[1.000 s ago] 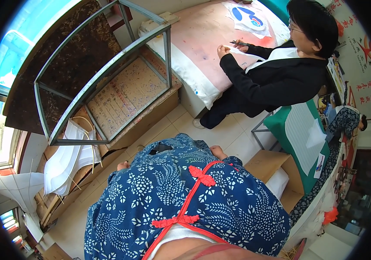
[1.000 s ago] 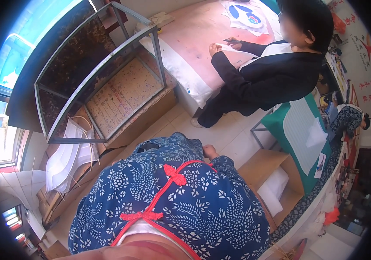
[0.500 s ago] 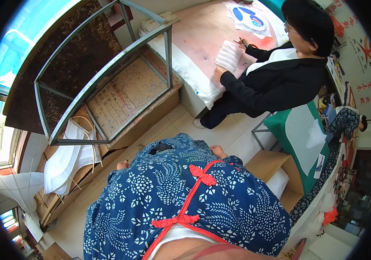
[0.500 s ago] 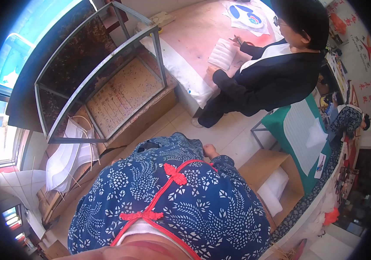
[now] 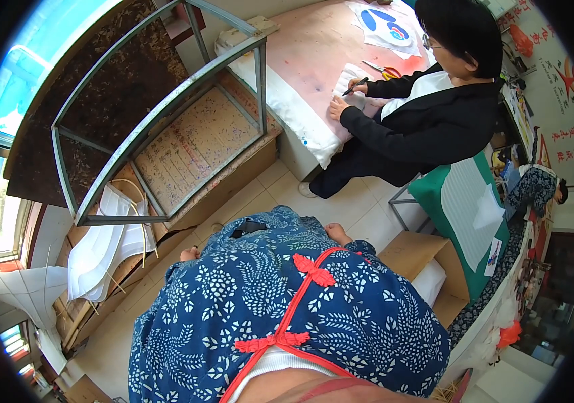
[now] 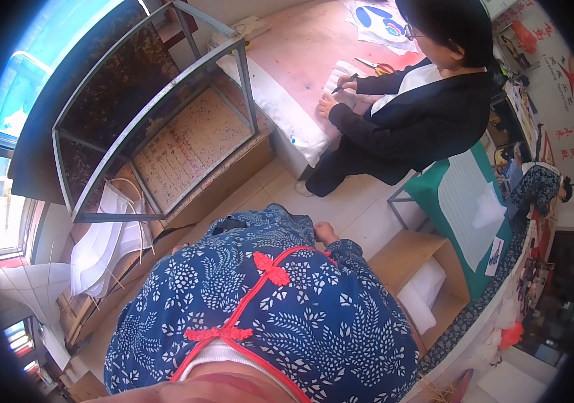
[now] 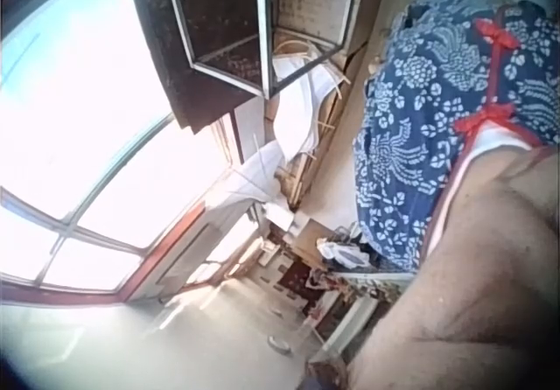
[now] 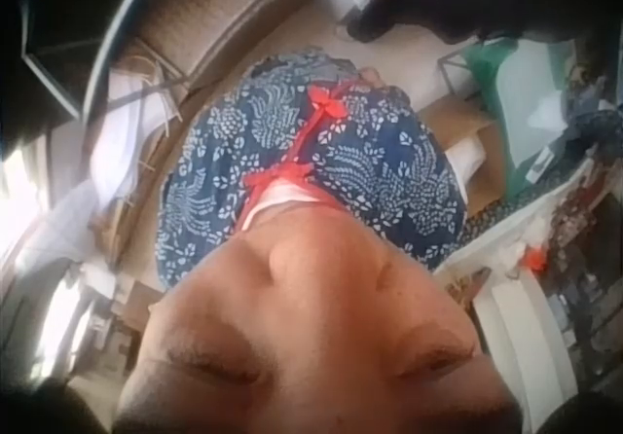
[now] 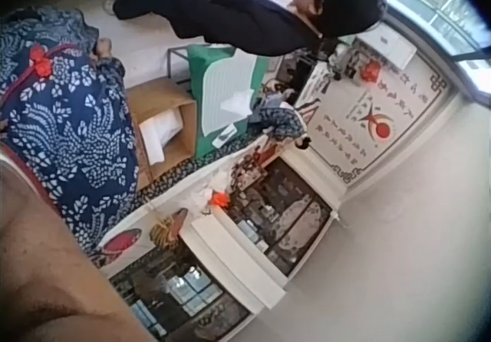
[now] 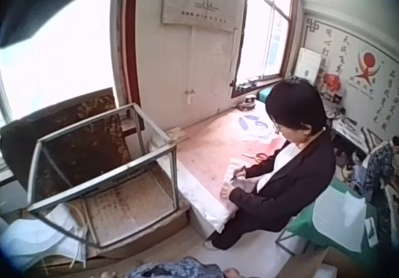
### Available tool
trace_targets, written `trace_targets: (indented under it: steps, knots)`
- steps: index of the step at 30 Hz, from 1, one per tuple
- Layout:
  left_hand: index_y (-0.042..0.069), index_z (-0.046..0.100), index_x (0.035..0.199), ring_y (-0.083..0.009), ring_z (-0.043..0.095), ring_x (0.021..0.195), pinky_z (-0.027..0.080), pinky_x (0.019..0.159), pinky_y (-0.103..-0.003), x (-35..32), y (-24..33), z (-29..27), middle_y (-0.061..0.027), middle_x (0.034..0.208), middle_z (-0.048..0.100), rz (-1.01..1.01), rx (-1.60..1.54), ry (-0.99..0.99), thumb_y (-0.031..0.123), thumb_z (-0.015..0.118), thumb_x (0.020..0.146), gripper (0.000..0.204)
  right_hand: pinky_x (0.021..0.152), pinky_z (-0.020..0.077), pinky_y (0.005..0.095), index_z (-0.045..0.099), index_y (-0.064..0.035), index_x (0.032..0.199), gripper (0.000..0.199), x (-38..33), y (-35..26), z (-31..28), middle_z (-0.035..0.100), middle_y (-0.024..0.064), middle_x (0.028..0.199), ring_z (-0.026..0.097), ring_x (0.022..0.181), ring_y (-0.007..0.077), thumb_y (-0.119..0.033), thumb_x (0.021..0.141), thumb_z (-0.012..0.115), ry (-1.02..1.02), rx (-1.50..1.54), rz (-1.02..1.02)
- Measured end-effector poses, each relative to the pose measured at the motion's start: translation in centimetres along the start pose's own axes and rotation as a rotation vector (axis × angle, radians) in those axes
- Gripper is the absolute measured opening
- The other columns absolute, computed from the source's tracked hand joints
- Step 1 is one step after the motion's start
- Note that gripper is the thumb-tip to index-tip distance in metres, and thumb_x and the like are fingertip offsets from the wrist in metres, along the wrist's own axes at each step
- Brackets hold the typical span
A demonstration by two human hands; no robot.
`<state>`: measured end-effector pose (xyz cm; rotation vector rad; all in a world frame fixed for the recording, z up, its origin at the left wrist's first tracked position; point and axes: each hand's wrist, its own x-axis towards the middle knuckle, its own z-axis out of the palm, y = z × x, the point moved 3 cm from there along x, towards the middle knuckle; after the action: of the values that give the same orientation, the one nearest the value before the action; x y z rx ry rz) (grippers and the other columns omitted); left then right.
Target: Decorating and assembling traditional Chinese kites or fans by drawing on paper and attaching bamboo supports.
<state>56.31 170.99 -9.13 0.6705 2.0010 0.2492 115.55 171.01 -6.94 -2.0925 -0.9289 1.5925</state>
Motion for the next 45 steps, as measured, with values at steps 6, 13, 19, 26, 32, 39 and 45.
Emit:
trace_targets:
  steps: [6, 13, 19, 26, 32, 39, 45]
  knots:
    - [-0.004, 0.064, 0.082, -0.018, 0.056, 0.062, 0.046, 0.062, -0.032, -0.7, 0.1, -0.9, -0.0097, 0.071, 0.063, 0.209, -0.482, -0.472, 0.024, 0.049, 0.09, 0.033, 0.045, 0.0436, 0.0301, 0.064, -0.0002, 0.073, 0.019, 0.2, 0.6, 0.1, 0.059, 0.0081, 0.062, 0.055, 0.049, 0.0179, -0.017, 0.079, 0.056, -0.001, 0.035, 0.004]
    - [-0.004, 0.064, 0.081, -0.018, 0.056, 0.061, 0.046, 0.061, -0.032, 0.0, -0.2, 0.1, -0.0095, 0.07, 0.063, -0.011, -0.023, 0.0, 0.025, 0.05, 0.09, 0.033, 0.061, 0.0465, 0.0284, 0.067, -0.0014, 0.085, 0.02, -0.2, 0.1, 0.0, 0.065, 0.0068, 0.074, 0.058, 0.064, 0.0148, -0.019, 0.084, 0.058, -0.044, -0.046, 0.109]
    - [-0.004, 0.064, 0.081, -0.0183, 0.056, 0.061, 0.046, 0.061, -0.033, 0.2, -0.2, -0.1, -0.0092, 0.07, 0.063, -0.006, -0.025, -0.001, 0.025, 0.05, 0.09, 0.033, 0.061, 0.0461, 0.028, 0.068, -0.0014, 0.085, 0.021, -0.3, -0.5, -0.2, 0.065, 0.0067, 0.074, 0.058, 0.065, 0.0147, -0.018, 0.084, 0.056, -0.043, -0.08, 0.09]
    - [-0.004, 0.065, 0.079, -0.0201, 0.058, 0.061, 0.046, 0.062, -0.034, -1.7, 1.3, -0.3, -0.0104, 0.07, 0.064, 0.022, 0.032, 0.002, 0.025, 0.051, 0.087, 0.033, 0.048, 0.043, 0.0292, 0.062, -0.0023, 0.076, 0.015, 0.3, -1.4, 0.0, 0.059, 0.006, 0.063, 0.054, 0.053, 0.0159, -0.014, 0.081, 0.054, -0.051, 0.167, 0.144]
    - [-0.004, 0.066, 0.081, -0.0226, 0.061, 0.066, 0.047, 0.066, -0.036, 1.3, -0.1, -0.2, -0.0131, 0.073, 0.065, 0.049, 0.055, -0.023, 0.024, 0.052, 0.084, 0.031, 0.044, 0.0436, 0.0277, 0.059, -0.0067, 0.089, 0.013, 6.6, -10.2, -7.6, 0.058, 0.0046, 0.065, 0.054, 0.052, 0.015, -0.016, 0.086, 0.051, 0.092, 0.296, -0.129]
    - [-0.004, 0.067, 0.087, -0.0237, 0.061, 0.074, 0.047, 0.072, -0.037, 0.1, 3.1, -0.2, -0.014, 0.079, 0.066, 0.04, 0.141, 0.0, 0.024, 0.052, 0.085, 0.031, 0.043, 0.0429, 0.0276, 0.06, -0.0052, 0.081, 0.014, 5.6, -3.4, -6.3, 0.058, 0.0049, 0.063, 0.054, 0.05, 0.0146, -0.015, 0.085, 0.051, 0.085, -0.092, -0.231]
    - [-0.003, 0.067, 0.086, -0.0242, 0.061, 0.075, 0.047, 0.072, -0.038, -2.2, -0.4, -2.8, -0.0135, 0.082, 0.066, 0.467, -0.582, -0.649, 0.023, 0.054, 0.085, 0.029, 0.046, 0.0436, 0.025, 0.058, -0.0029, 0.09, 0.013, 1.5, -14.9, -7.7, 0.058, 0.0051, 0.065, 0.054, 0.053, 0.0107, -0.003, 0.085, 0.046, 0.287, 0.214, -0.605]
